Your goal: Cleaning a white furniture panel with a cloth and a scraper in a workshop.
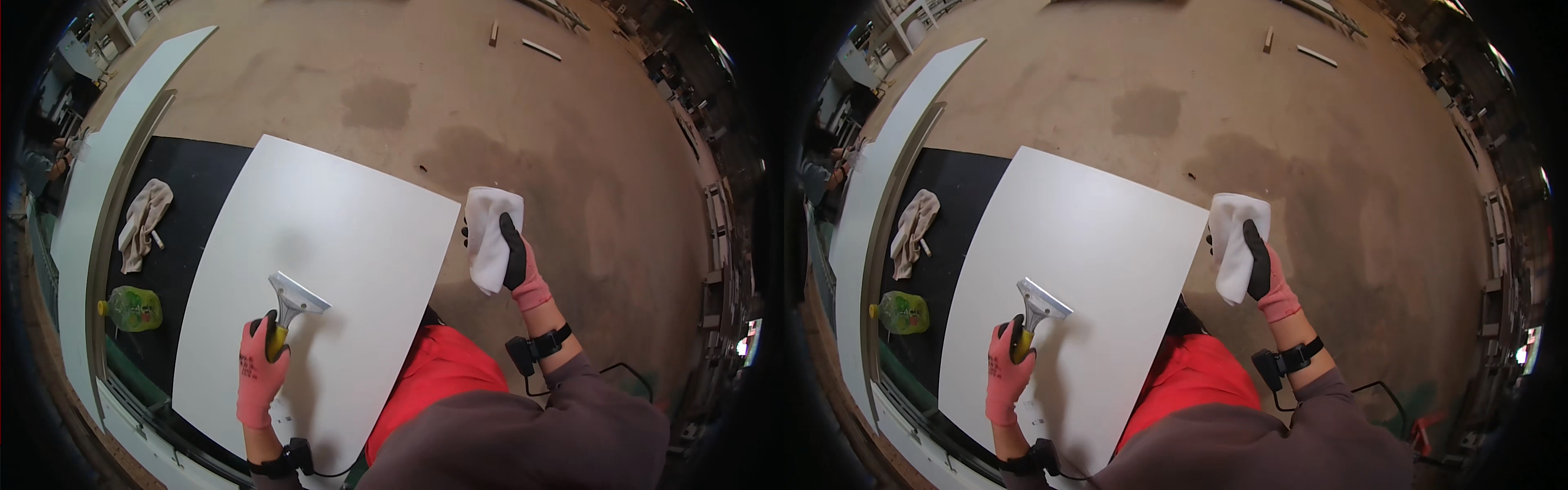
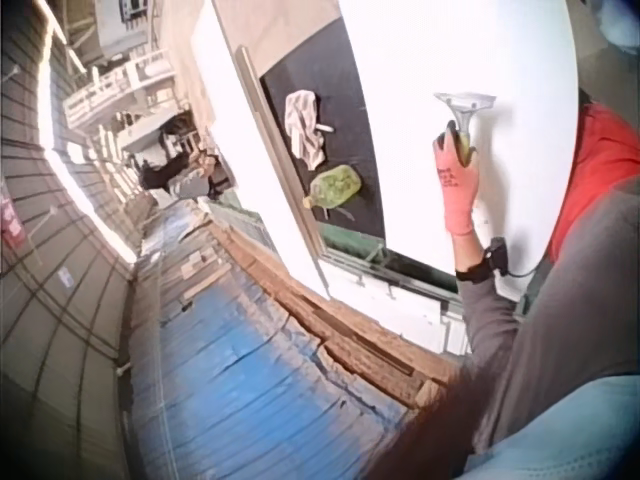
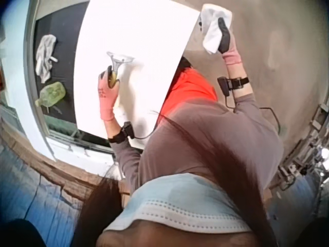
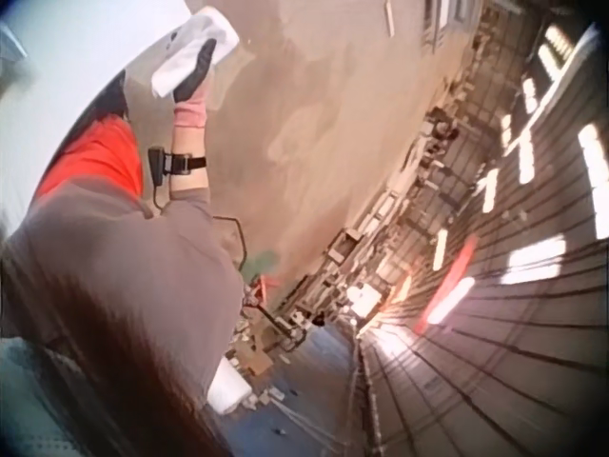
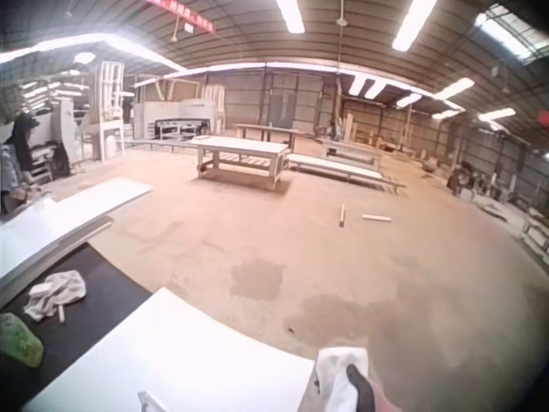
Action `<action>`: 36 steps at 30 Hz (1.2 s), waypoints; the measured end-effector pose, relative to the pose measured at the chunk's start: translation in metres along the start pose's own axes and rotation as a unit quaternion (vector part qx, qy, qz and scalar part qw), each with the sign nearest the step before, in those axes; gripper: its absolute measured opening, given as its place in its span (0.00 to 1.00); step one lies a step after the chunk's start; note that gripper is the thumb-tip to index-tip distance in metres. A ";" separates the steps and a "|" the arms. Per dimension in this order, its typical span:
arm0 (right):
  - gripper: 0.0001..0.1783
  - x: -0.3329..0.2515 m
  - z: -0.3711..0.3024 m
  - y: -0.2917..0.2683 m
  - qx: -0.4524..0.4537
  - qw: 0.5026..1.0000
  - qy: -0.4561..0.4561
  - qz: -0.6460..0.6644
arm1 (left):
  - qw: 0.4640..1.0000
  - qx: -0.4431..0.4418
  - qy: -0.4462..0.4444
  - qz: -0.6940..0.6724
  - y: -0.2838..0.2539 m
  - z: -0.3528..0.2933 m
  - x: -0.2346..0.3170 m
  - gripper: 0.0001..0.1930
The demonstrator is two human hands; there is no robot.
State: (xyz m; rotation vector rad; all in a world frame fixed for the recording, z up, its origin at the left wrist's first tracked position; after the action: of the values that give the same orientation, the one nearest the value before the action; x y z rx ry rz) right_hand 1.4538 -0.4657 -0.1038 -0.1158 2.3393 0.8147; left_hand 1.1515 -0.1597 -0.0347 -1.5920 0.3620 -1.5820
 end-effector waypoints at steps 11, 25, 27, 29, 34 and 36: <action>0.30 -0.085 0.089 -0.031 -0.022 1.000 -0.015 -0.005 | 0.975 -0.144 -0.048 0.164 0.058 0.117 -0.039 0.22; 0.32 -0.122 0.131 -0.002 -0.043 0.999 -0.005 -0.022 | 0.934 -0.258 -0.022 0.245 0.096 0.220 0.014 0.21; 0.31 -0.118 0.131 -0.001 -0.057 0.998 0.010 -0.020 | 0.932 -0.259 -0.012 0.253 0.100 0.223 0.018 0.21; 0.31 -0.118 0.126 0.003 -0.044 0.999 0.008 -0.016 | 0.930 -0.259 -0.001 0.259 0.097 0.224 0.023 0.21; 0.30 -0.111 0.127 -0.012 -0.043 0.999 0.003 0.005 | 0.932 -0.260 -0.053 0.249 0.083 0.210 0.012 0.22; 0.29 -0.107 0.126 -0.015 -0.024 1.000 -0.002 -0.002 | 0.932 -0.262 -0.040 0.249 0.084 0.215 0.017 0.22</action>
State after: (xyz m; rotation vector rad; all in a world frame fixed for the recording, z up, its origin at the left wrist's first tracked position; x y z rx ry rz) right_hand 1.6109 -0.4176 -0.1217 -0.1384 2.3160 0.8684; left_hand 1.3820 -0.1469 -0.0506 -1.7578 1.1219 -1.0691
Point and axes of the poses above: each hand's wrist, its own z-axis towards the middle knuckle, its own y-axis out of the palm, x = y × z, the point moved 6 cm from there along z, towards the middle knuckle, and after that the axes turned 15 degrees about y, right-handed, at the moved point
